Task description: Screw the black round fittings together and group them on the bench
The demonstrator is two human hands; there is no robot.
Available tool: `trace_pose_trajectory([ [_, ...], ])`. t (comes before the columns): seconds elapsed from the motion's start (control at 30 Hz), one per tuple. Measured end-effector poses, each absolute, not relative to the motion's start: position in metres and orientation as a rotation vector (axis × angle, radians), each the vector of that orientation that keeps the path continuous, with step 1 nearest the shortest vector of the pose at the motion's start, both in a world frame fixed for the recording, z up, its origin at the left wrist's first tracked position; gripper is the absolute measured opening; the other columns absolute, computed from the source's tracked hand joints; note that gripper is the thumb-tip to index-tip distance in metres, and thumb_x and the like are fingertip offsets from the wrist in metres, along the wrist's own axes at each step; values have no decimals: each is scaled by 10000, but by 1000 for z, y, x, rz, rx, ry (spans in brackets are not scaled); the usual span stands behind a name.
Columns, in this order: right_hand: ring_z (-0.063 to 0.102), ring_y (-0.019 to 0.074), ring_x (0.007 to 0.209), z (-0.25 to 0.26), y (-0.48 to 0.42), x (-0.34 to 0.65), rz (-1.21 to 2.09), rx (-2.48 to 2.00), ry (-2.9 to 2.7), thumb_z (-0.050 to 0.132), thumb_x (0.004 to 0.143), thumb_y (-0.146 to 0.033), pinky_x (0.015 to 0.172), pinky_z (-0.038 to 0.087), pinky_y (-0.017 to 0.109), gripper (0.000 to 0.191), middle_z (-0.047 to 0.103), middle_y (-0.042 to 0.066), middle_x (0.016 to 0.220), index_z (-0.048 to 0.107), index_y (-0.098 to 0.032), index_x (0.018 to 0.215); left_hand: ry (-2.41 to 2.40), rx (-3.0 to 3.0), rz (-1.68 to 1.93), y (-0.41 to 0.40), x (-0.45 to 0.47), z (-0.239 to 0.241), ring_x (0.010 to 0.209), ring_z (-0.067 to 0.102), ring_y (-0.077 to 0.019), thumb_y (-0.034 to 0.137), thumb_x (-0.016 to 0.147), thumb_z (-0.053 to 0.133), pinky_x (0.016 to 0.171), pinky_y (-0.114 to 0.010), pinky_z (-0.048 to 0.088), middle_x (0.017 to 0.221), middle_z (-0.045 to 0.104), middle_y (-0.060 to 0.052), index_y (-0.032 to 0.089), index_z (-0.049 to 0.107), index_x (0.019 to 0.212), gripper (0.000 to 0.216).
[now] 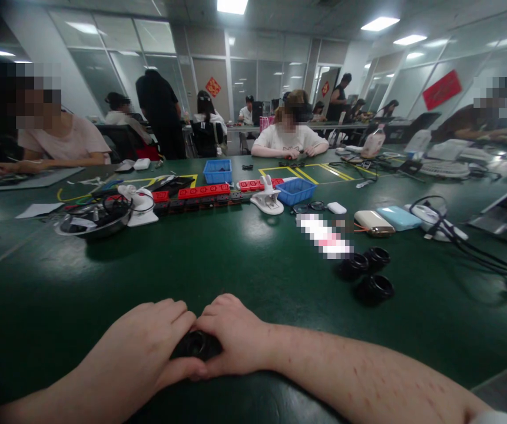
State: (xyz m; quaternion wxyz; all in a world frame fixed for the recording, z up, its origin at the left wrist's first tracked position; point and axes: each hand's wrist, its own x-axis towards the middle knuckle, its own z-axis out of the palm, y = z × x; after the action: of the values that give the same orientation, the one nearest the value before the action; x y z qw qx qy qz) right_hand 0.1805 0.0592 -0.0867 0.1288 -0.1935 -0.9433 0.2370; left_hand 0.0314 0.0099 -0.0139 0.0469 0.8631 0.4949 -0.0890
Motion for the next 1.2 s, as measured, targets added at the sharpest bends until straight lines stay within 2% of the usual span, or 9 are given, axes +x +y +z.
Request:
trace_pose_trajectory([
  [0.13, 506, 173, 880, -87, 59, 181, 718, -530, -2715, 695, 648, -416, 816, 329, 322, 380, 592, 7, 927, 564, -208, 937, 1068, 2772, -71, 16, 20, -4, 912, 550, -240, 192, 770, 637, 787, -373, 415, 996, 620, -53, 192, 610, 964, 196],
  [0.2, 506, 159, 839, -87, 59, 181, 713, -538, -2731, 701, 640, -409, 806, 331, 313, 362, 578, -11, 854, 560, -207, 906, 879, 2732, -6, 17, 14, -1, 940, 552, -197, 87, 781, 579, 809, -327, 396, 1041, 622, 8, 250, 613, 958, 243],
  [0.3, 493, 134, 754, -87, 59, 181, 696, -565, -2738, 720, 612, -401, 775, 341, 291, 337, 526, -34, 737, 540, -192, 805, 843, 2634, -24, 18, 9, -2, 963, 563, -170, 33, 774, 565, 802, -286, 400, 1102, 616, 53, 297, 616, 980, 339],
  [0.47, 497, 136, 772, -86, 59, 180, 703, -594, -2731, 733, 598, -383, 780, 341, 287, 331, 545, -22, 774, 517, -178, 743, 887, 2626, -20, 20, 10, -11, 956, 579, -195, 38, 771, 594, 785, -302, 440, 1120, 617, 20, 288, 614, 1032, 362],
  [0.8, 515, 151, 805, -85, 58, 180, 743, -573, -2733, 721, 618, -371, 805, 323, 302, 380, 593, -6, 856, 564, -188, 912, 1092, 2495, -190, 16, 22, -12, 989, 575, -219, 41, 798, 544, 844, -343, 467, 1124, 602, -59, 202, 584, 1099, 344],
  [0.97, 514, 145, 786, -89, 58, 180, 727, -569, -2707, 705, 627, -389, 791, 322, 297, 295, 586, -15, 813, 558, -188, 786, 1294, 2524, -392, 15, 31, -11, 843, 608, -253, 159, 799, 609, 741, -376, 504, 962, 630, -104, 117, 615, 1007, 212],
  [1.2, 500, 136, 731, -91, 58, 180, 697, -575, -2670, 716, 597, -406, 749, 338, 284, 332, 563, -24, 746, 542, -184, 772, 1446, 2519, -460, 13, 38, -14, 782, 613, -266, 293, 793, 633, 706, -396, 499, 878, 637, -109, 96, 634, 927, 238],
])
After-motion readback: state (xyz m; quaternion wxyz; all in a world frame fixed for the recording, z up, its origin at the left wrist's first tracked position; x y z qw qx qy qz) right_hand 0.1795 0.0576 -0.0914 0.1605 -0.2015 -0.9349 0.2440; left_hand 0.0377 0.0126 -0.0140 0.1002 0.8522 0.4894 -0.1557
